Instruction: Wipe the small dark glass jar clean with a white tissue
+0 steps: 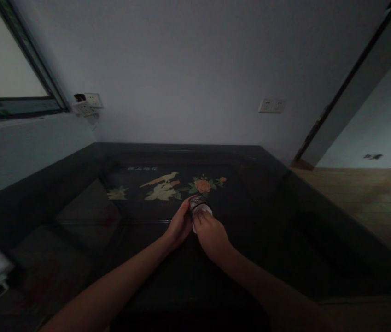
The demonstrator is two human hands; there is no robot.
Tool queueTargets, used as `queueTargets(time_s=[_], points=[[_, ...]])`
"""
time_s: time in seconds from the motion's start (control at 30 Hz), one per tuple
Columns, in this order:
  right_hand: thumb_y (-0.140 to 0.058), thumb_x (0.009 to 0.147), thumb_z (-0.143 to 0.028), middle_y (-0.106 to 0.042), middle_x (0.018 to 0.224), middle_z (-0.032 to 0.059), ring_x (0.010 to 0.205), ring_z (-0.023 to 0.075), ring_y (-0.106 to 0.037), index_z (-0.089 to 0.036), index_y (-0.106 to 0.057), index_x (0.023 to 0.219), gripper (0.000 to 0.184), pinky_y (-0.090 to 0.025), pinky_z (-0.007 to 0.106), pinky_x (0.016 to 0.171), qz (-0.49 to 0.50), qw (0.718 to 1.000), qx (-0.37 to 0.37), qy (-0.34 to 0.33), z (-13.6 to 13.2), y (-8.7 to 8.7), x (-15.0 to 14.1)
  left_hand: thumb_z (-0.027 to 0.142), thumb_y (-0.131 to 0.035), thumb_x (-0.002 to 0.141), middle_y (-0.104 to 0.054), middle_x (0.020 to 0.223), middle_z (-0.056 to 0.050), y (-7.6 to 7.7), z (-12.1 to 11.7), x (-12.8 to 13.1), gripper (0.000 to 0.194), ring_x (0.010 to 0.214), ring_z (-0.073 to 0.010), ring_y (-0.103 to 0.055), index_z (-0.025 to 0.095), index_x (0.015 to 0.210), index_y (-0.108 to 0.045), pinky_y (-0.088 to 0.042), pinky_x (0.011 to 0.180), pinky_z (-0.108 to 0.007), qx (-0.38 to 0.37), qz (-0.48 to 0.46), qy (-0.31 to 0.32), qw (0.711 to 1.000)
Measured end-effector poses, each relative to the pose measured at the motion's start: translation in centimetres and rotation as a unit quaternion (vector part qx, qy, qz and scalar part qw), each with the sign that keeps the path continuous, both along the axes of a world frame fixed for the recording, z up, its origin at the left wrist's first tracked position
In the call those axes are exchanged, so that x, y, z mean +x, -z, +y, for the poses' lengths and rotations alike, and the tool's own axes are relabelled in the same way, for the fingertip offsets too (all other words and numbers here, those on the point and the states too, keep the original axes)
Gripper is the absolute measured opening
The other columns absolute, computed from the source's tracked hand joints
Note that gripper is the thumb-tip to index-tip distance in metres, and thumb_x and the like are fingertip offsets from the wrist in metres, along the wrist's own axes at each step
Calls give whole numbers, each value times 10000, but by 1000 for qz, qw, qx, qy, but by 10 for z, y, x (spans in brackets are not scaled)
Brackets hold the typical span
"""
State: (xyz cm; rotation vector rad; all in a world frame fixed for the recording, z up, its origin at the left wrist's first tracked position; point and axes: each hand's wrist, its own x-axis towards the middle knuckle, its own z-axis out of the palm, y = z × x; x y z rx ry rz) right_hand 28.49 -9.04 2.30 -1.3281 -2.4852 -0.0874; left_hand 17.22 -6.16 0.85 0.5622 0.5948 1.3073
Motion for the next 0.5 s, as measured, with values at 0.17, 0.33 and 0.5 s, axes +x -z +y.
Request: queueTargets(time_s=[0.17,0.33,0.5], points=[[-382,835,-22,-580,1209,240,1159,274,-526,-9,-561,1171,380,-390,409,1009,8,1000,-16,8,1,2,2,274,-544,847,-666,1049,-56,4,2,0,241,1012,-170,-586,185,1055,-628,-376,965,-284,14,3,10,1000],[-400,797,-38,-687,939,124,867,205,-630,-109,-635,951,290,-468,307,806,187,967,-170,15,5,-7,10,317,-551,842,-650,1060,-35,3,0,-2,255,972,-181,-585,234,1075,-613,-443,835,-291,-3,16,23,1000],[-412,773,-129,-675,807,57,741,177,-612,-111,-621,955,277,-472,260,678,537,785,-306,47,11,4,4,317,-537,854,-658,1013,-37,2,0,-1,251,890,-173,-596,216,1071,-612,-452,778,-277,-6,12,16,1000]])
